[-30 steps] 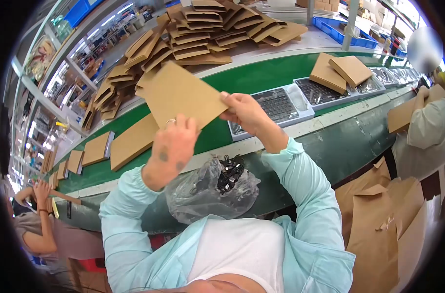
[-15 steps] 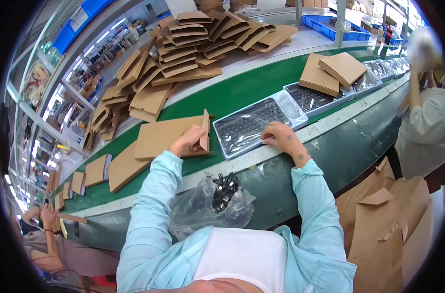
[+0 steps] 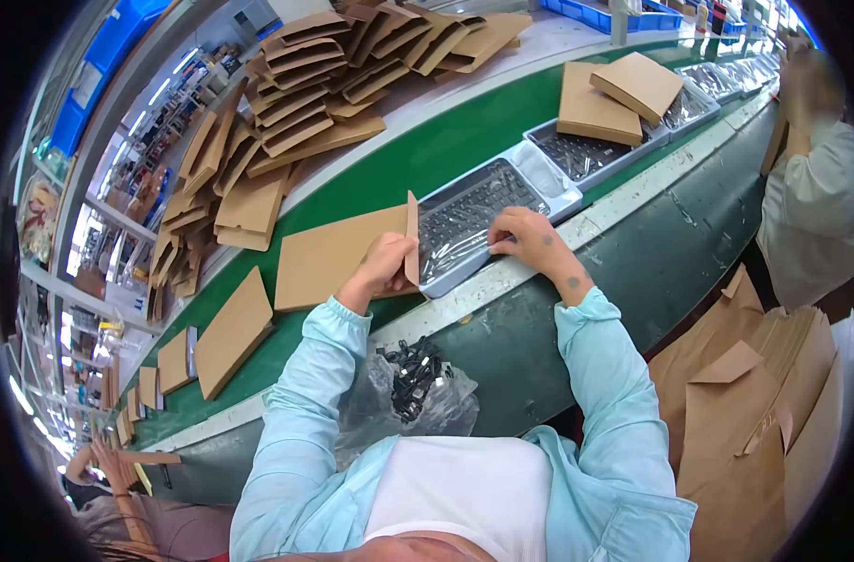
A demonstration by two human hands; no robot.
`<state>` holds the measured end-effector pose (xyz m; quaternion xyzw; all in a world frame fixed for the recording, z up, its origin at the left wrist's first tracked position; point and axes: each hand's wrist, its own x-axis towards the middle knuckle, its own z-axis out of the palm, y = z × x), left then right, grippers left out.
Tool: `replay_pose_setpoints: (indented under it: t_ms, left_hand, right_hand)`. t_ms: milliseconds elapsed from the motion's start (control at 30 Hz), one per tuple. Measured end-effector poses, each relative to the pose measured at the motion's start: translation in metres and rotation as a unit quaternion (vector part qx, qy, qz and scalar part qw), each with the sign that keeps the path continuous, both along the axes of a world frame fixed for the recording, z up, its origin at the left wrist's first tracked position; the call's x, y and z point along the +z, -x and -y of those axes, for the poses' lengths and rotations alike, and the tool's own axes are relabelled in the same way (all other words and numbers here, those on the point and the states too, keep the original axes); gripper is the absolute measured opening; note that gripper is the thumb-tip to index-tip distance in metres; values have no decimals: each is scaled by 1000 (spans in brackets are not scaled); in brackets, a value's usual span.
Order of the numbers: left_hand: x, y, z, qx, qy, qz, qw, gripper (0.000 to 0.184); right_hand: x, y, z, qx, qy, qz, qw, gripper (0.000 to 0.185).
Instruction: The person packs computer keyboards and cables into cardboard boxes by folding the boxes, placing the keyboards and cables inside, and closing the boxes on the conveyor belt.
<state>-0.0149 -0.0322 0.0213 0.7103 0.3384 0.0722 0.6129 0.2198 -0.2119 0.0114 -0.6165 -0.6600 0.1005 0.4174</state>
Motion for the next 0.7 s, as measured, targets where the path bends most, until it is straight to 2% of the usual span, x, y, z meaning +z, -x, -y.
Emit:
replay_pose_setpoints:
  t_ms: [467,700]
  left_hand:
    - [19,13,-4,60,32,0,998,39]
    - [15,23,3,79,45,21,996,37]
  right_hand:
    - [-4,19,-7,-6,-74,13,997,15]
    - [-4,30,-10,-7,-74,62,995,17]
